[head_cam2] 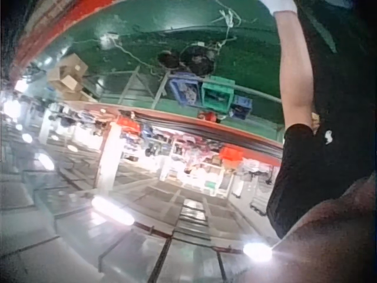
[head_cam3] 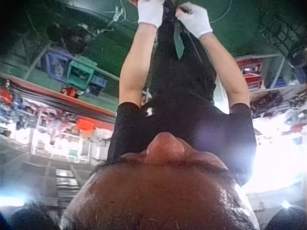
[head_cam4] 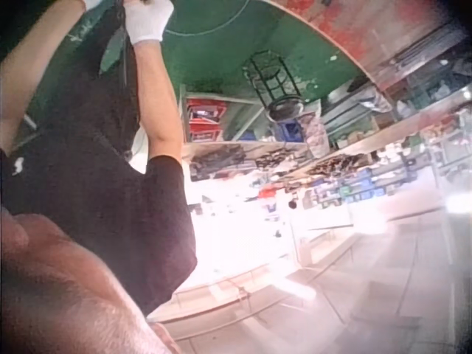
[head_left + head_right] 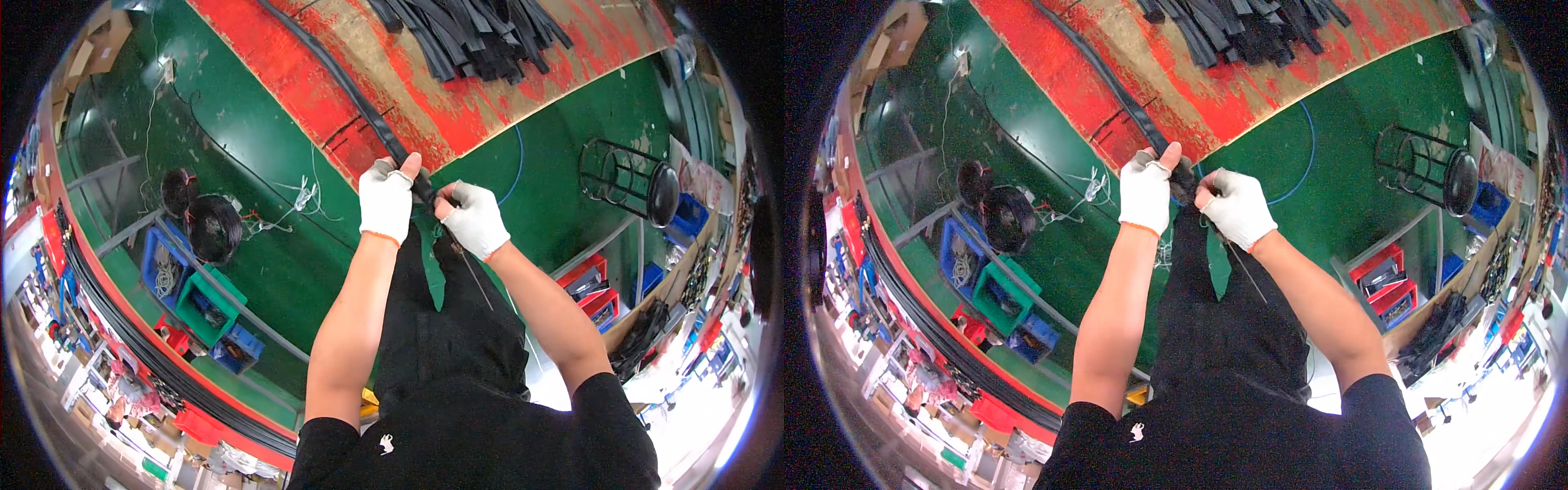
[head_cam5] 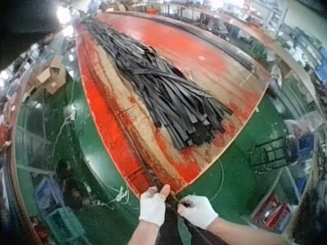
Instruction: Trimming the ends of long black rubber strips using a utility knife at a fabrication table.
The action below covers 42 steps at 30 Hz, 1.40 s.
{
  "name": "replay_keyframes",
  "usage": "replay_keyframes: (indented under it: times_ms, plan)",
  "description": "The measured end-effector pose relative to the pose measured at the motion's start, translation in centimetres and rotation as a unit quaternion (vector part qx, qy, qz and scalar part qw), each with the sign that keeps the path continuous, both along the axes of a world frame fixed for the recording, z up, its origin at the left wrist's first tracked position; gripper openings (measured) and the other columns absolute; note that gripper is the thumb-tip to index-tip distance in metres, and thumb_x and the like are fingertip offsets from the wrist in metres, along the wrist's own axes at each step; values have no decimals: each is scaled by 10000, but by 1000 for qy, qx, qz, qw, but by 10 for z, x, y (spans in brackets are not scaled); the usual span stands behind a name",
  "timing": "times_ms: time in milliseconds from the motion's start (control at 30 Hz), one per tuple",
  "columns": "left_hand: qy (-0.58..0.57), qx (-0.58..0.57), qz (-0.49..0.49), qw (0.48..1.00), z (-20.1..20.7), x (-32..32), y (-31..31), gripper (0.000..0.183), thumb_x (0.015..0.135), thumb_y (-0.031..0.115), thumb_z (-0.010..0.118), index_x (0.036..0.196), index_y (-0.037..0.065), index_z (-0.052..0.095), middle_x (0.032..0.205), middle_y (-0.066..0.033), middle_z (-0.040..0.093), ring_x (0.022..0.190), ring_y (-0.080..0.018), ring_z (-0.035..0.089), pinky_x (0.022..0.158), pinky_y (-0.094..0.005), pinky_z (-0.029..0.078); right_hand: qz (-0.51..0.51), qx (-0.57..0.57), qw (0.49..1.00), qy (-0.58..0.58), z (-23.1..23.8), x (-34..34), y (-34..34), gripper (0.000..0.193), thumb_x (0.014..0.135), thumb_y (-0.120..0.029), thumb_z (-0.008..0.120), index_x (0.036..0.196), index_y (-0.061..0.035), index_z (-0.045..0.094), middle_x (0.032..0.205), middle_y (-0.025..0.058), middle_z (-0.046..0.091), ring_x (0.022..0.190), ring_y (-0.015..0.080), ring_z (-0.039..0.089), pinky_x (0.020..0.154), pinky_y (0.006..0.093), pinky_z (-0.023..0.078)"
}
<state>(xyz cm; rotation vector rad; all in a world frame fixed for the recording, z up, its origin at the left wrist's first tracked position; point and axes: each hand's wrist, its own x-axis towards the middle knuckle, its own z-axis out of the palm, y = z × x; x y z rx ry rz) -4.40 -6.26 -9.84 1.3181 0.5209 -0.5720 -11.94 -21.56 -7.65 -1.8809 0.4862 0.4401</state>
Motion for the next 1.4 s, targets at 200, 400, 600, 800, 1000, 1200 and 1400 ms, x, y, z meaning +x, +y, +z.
replay_keyframes:
  times_ms: [200, 400, 600, 800, 1000, 1200, 1400]
  plan:
    - [-29, 58, 9, 998, 8, 0, -18, 209, 949, 166, 784, 959, -25, 698, 793, -64, 709, 658, -124, 609, 612, -288, 479, 22, -20, 999, 17, 1, 12, 10, 372, 909, -301, 655, 1035, 44, 709, 938, 280, 718, 941, 422, 716, 851, 450, 546]
    - [-154, 318, -145, 924, 0, -9, -11, 456, 997, 416, 638, 886, -22, 704, 835, -210, 702, 790, -363, 682, 742, -509, 518, 76, -115, 990, 12, 22, 12, 8, 391, 880, -363, 638, 1001, 0, 717, 991, 279, 723, 972, 449, 703, 888, 498, 544]
    - [-17, 38, 52, 998, -10, -13, -22, 216, 999, 189, 731, 990, -13, 657, 810, -114, 723, 707, -226, 685, 664, -366, 550, -14, -40, 998, 54, 10, 9, 12, 357, 934, -282, 632, 1043, 44, 730, 1008, 277, 745, 991, 401, 732, 884, 456, 551]
    - [-22, 56, 49, 997, -12, -4, -25, 200, 1003, 166, 725, 1001, -22, 655, 841, -105, 726, 691, -198, 676, 646, -341, 543, -37, -83, 994, 58, 6, 18, 16, 328, 918, -239, 662, 987, 72, 740, 859, 249, 738, 820, 353, 731, 771, 434, 542]
    - [-26, 58, 51, 997, -24, -7, -30, 201, 1005, 180, 726, 996, -14, 670, 833, -97, 726, 697, -184, 672, 651, -332, 534, -17, -177, 984, 11, 8, 15, 21, 362, 906, -279, 656, 992, 62, 741, 920, 290, 736, 928, 430, 733, 848, 471, 558]
    - [-3, -16, 62, 998, -18, -8, -32, 216, 1024, 202, 709, 957, 1, 671, 837, -91, 729, 720, -187, 680, 681, -328, 546, -49, -116, 992, -6, -4, 5, 14, 278, 919, -207, 659, 962, 59, 728, 845, 264, 724, 814, 373, 731, 749, 435, 552]
    - [-3, -27, 85, 996, -7, -5, -31, 220, 1044, 196, 667, 945, 0, 663, 839, -114, 735, 702, -205, 698, 669, -345, 570, 3, -146, 984, -102, 8, 1, 13, 281, 890, -247, 675, 919, 30, 714, 841, 280, 708, 827, 449, 713, 737, 488, 559]
